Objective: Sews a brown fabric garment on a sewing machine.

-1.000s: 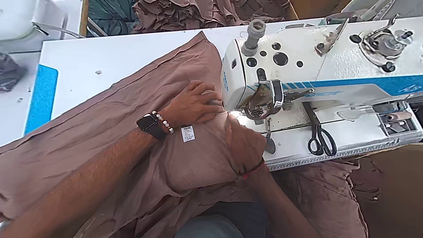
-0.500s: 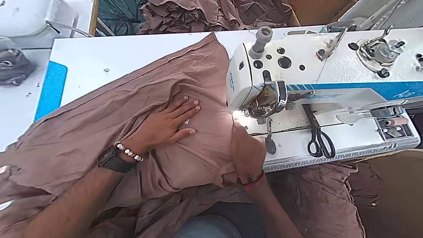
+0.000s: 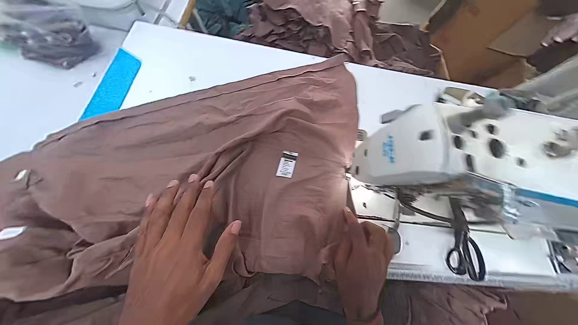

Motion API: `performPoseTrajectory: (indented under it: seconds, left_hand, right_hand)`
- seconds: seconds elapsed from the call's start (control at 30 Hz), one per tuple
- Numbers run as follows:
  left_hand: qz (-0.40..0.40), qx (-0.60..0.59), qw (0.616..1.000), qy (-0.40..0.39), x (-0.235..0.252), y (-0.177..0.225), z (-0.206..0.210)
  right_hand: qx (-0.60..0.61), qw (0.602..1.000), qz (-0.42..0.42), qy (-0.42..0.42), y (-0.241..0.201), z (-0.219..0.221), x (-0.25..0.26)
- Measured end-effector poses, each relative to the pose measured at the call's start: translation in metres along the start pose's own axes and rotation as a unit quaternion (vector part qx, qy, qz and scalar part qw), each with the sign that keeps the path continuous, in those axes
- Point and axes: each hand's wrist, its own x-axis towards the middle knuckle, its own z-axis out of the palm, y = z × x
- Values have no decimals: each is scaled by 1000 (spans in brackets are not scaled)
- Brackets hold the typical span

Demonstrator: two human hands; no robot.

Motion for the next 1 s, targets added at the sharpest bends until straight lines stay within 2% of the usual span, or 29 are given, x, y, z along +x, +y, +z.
performPoseTrajectory:
  seconds: [0.1, 0.17, 0.27, 0.33, 0.4, 0.5, 0.6, 0.67, 0.73, 0.77, 0.83, 0.87, 0.9, 0.93, 1.0]
  left_hand:
    - [-55, 27, 997, -40, -26, -29, 11]
    - [-72, 20, 995, -60, -27, -50, 25]
    - [-55, 26, 997, -44, -6, -83, 36]
    - [-36, 43, 997, -46, 21, -106, 38]
    - [10, 52, 997, -52, 57, -133, 37]
    - [140, 43, 986, -75, 126, -180, 33]
    - [267, 46, 958, -90, 194, -213, 35]
    - [306, 80, 942, -113, 227, -213, 30]
    - [299, 149, 930, -150, 234, -189, 14]
    - [277, 185, 928, -166, 228, -170, 3]
    - [224, 227, 936, -148, 203, -126, -10]
    - [195, 224, 945, -137, 185, -100, -10]
    - [170, 218, 952, -135, 171, -77, -6]
    - [154, 208, 957, -133, 159, -60, 3]
    - [122, 190, 965, -129, 147, -38, 25]
  right_hand:
    - [13, 999, -4, -29, 6, -3, -4]
    - [5, 997, -7, -80, 2, -14, -2]
    - [-51, 987, -11, -150, -10, -27, -8]
    - [-86, 985, -11, -152, -17, -24, -21]
    - [-101, 987, -17, -120, -14, -11, -32]
    - [-84, 994, -56, -48, 0, 6, -37]
    - [16, 991, -129, 20, 11, 9, -42]
    - [116, 972, -201, 44, 18, 8, -59]
    - [144, 962, -230, 34, 25, 6, -93]
    - [143, 969, -200, 25, 26, 5, -112]
    - [162, 984, -51, -49, 17, 0, -140]
    - [200, 973, 34, -110, 7, -1, -144]
    - [269, 940, 111, -180, -2, -1, -142]
    - [361, 889, 166, -228, -9, 0, -136]
    - [578, 749, 189, -264, -17, 0, -124]
